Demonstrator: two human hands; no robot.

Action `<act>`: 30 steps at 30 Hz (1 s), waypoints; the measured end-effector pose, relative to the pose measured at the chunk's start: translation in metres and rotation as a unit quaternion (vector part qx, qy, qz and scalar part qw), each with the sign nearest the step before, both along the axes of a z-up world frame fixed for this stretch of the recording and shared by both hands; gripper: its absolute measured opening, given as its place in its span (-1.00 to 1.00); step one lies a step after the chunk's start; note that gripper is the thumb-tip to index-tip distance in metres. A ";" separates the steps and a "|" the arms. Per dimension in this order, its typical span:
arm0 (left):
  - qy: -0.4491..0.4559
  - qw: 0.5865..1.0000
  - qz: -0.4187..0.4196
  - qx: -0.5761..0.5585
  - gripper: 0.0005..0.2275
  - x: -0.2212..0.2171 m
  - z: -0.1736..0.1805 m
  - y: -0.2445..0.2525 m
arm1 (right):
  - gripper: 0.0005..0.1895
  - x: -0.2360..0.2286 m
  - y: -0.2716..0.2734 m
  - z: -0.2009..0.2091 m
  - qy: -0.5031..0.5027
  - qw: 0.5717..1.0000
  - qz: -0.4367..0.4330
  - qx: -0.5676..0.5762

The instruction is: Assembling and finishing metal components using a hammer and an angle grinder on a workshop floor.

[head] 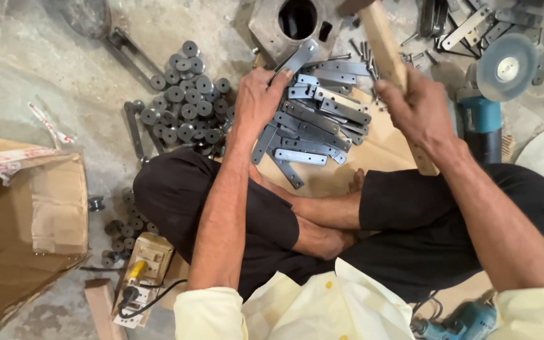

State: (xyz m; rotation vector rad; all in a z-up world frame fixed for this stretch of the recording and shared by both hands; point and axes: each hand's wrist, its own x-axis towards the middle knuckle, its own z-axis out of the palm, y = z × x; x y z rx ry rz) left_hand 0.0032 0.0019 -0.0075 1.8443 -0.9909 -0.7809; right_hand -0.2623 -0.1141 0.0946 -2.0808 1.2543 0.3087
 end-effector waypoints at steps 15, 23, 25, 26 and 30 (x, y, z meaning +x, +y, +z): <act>0.024 0.999 0.008 0.046 -0.57 0.003 0.009 0.002 | -0.65 -0.011 0.009 -0.037 -0.246 0.952 0.023 -0.181; 0.107 0.991 0.021 0.072 -0.63 0.002 0.015 0.001 | -0.62 -0.043 -0.008 -0.026 -0.106 0.980 -0.014 -0.165; 0.104 0.992 0.025 0.063 -0.62 0.000 0.012 0.000 | -0.62 -0.066 -0.010 -0.045 -0.101 0.974 0.008 -0.204; 0.099 0.993 0.037 0.058 -0.61 -0.001 0.010 -0.002 | -0.63 -0.077 -0.013 -0.053 -0.097 0.966 0.037 -0.237; 0.287 0.957 0.045 0.024 -0.65 -0.003 -0.005 0.000 | -0.53 -0.084 -0.005 -0.082 -0.011 0.988 0.002 -0.156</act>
